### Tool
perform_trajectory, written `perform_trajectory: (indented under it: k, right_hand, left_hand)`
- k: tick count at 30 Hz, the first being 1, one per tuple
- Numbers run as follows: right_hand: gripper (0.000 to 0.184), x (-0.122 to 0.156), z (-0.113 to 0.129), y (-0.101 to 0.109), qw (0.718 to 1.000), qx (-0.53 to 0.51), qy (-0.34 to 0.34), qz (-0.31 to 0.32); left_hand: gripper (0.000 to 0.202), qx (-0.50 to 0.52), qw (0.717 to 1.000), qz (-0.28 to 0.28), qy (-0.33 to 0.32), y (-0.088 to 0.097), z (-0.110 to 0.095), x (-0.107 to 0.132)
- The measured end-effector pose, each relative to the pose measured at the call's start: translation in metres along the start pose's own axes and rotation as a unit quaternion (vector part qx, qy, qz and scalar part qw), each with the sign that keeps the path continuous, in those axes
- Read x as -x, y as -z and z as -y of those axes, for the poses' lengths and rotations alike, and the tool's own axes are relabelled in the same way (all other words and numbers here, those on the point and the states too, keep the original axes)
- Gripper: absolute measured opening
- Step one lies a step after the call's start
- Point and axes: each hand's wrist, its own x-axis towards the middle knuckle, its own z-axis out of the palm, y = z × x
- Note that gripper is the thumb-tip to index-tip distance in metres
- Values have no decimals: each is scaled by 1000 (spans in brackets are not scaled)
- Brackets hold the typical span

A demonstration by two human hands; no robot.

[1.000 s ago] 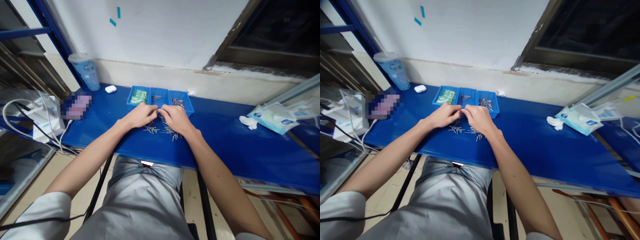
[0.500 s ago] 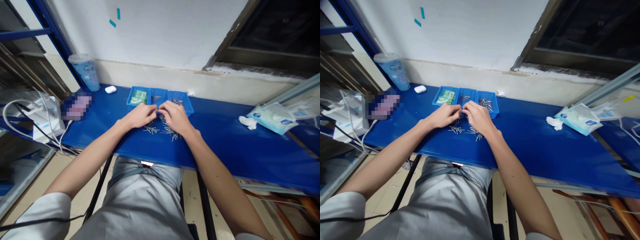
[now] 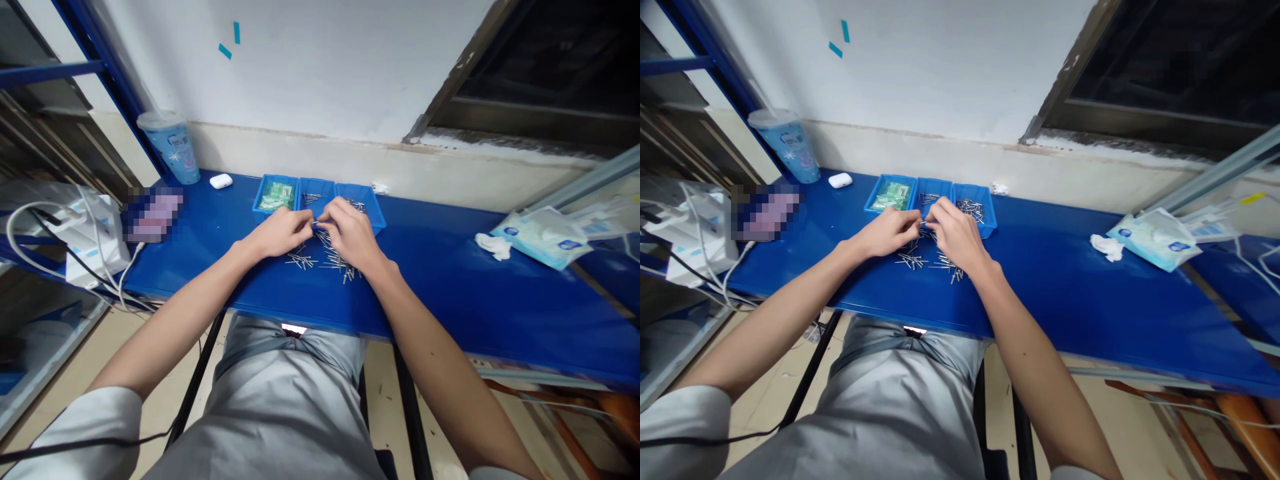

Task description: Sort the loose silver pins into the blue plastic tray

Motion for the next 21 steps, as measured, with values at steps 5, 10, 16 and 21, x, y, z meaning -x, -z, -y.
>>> perform_trajectory:
  k: [5,10,16,21]
  right_hand:
    - [12,0,1,1,1000,-11,-14,19]
    - [27,-1,2,1,999,1,-37,30]
    - [14,1,0,0,998,-17,-42,33]
    - [9,1,-1,0,999,-21,-35,34]
  left_hand:
    - [25,-3,1000,-1,-4,0,0,0]
    - [26,-4,1000,1,-22,2,-2,0]
    - [27,-1,1000,3,-17,2,-1,0]
    - [27,-8,1000,2,-18,1,0,0]
